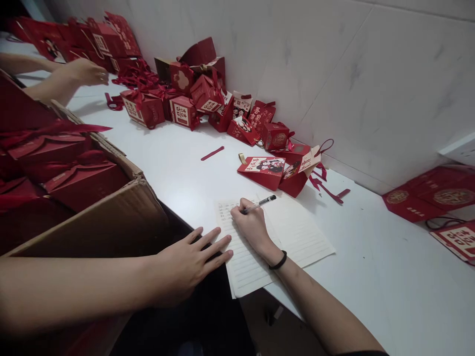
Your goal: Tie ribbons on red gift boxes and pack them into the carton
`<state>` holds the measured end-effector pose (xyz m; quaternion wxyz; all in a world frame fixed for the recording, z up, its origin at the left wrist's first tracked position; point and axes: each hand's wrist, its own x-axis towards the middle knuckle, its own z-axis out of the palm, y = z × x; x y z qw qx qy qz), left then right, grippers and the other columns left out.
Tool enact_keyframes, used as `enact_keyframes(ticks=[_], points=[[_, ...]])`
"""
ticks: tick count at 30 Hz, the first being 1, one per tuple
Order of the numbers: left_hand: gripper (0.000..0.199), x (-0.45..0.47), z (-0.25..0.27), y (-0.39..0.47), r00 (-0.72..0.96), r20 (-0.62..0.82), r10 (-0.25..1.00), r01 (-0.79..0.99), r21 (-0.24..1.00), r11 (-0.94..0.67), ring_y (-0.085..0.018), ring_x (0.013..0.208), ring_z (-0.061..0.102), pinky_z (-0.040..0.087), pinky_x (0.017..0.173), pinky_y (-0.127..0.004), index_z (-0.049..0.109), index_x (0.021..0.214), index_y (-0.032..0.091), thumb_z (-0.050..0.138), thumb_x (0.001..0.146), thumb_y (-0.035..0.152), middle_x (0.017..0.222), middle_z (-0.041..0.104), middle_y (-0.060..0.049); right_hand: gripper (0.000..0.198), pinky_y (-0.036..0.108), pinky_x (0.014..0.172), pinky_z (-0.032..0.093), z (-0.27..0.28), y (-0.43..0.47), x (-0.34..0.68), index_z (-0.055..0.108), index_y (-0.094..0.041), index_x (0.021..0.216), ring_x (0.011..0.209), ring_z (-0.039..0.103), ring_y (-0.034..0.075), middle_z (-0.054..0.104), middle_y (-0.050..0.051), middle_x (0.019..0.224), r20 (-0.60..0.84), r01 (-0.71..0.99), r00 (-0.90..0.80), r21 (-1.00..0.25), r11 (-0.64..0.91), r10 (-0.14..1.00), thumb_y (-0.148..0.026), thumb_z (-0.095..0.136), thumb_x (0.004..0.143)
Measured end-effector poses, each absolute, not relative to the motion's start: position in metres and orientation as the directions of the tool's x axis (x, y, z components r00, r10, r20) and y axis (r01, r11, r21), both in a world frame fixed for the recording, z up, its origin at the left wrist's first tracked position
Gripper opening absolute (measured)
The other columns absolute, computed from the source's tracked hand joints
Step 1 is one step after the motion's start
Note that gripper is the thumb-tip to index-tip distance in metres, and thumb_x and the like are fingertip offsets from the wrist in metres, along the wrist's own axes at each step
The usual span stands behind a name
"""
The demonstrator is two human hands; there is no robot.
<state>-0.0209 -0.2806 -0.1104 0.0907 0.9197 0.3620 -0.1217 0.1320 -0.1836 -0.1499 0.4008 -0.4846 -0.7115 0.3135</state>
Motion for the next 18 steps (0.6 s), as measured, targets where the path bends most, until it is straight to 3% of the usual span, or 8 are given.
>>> enact_keyframes(ticks=[3, 6, 9, 14, 16, 18], points=[[0.093, -0.021, -0.109, -0.280, 0.708, -0.302, 0.639, 0.689, 0.095, -0.719, -0.036, 0.134, 0.016, 0.027, 0.102, -0.055, 0.021, 0.140, 0.015, 0.068, 0.061, 0.023, 0.147, 0.015, -0.013, 0.028, 0.020, 0.044, 0.025, -0.151, -0.181, 0.134, 0.027, -0.019, 0.052, 0.046, 0.027, 0.008, 0.026, -0.008, 0.047, 0.268, 0.337, -0.134, -0.893, 0.298, 0.954, -0.022, 0.050, 0.069], [0.093, -0.022, -0.108, -0.280, 0.707, -0.304, 0.638, 0.691, 0.103, -0.716, -0.037, 0.134, 0.016, 0.026, 0.102, -0.056, 0.020, 0.140, 0.015, 0.069, 0.062, 0.025, 0.147, 0.014, -0.014, 0.034, 0.019, 0.037, 0.020, -0.152, -0.176, 0.137, 0.026, -0.020, 0.054, 0.038, 0.023, 0.006, 0.028, -0.009, 0.042, 0.113, 0.082, -0.055, -0.990, 0.117, 0.992, -0.028, 0.056, 0.068], [0.094, -0.023, -0.112, -0.281, 0.721, -0.265, 0.641, 0.683, 0.111, -0.722, -0.037, 0.133, 0.018, 0.027, 0.101, -0.056, 0.021, 0.140, 0.014, 0.071, 0.062, 0.030, 0.146, 0.016, -0.015, 0.042, 0.016, 0.032, 0.016, -0.152, -0.172, 0.139, 0.029, -0.021, 0.057, 0.033, 0.022, 0.005, 0.033, -0.010, 0.040, -0.011, -0.071, -0.080, -0.997, -0.017, 0.997, -0.042, 0.062, 0.069], [0.066, -0.025, -0.129, -0.276, 0.731, -0.202, 0.651, 0.677, 0.100, -0.729, -0.038, 0.129, 0.028, 0.036, 0.096, -0.056, 0.030, 0.137, 0.018, 0.056, 0.077, 0.025, 0.143, 0.027, -0.015, 0.046, 0.014, 0.029, 0.019, -0.153, -0.177, 0.139, 0.045, -0.018, 0.072, 0.029, 0.032, 0.006, 0.045, -0.006, 0.042, 0.012, 0.015, -0.189, -1.000, 0.015, 0.982, -0.064, 0.051, 0.076], [0.056, -0.026, -0.135, -0.272, 0.743, -0.152, 0.652, 0.666, 0.075, -0.742, -0.037, 0.126, 0.034, 0.041, 0.091, -0.055, 0.034, 0.135, 0.019, 0.050, 0.081, 0.019, 0.139, 0.034, -0.015, 0.049, 0.016, 0.030, 0.024, -0.153, -0.182, 0.140, 0.052, -0.017, 0.084, 0.030, 0.041, 0.009, 0.052, -0.002, 0.045, 0.082, 0.101, -0.282, -0.988, 0.115, 0.956, -0.064, 0.039, 0.084], [0.048, -0.027, -0.139, -0.270, 0.753, -0.089, 0.652, 0.656, 0.042, -0.753, -0.037, 0.123, 0.038, 0.044, 0.088, -0.054, 0.038, 0.133, 0.019, 0.045, 0.085, 0.018, 0.136, 0.039, -0.016, 0.047, 0.020, 0.036, 0.034, -0.151, -0.182, 0.142, 0.055, -0.016, 0.087, 0.038, 0.050, 0.013, 0.057, 0.001, 0.052, 0.220, 0.210, -0.362, -0.927, 0.310, 0.906, -0.058, 0.034, 0.089]])
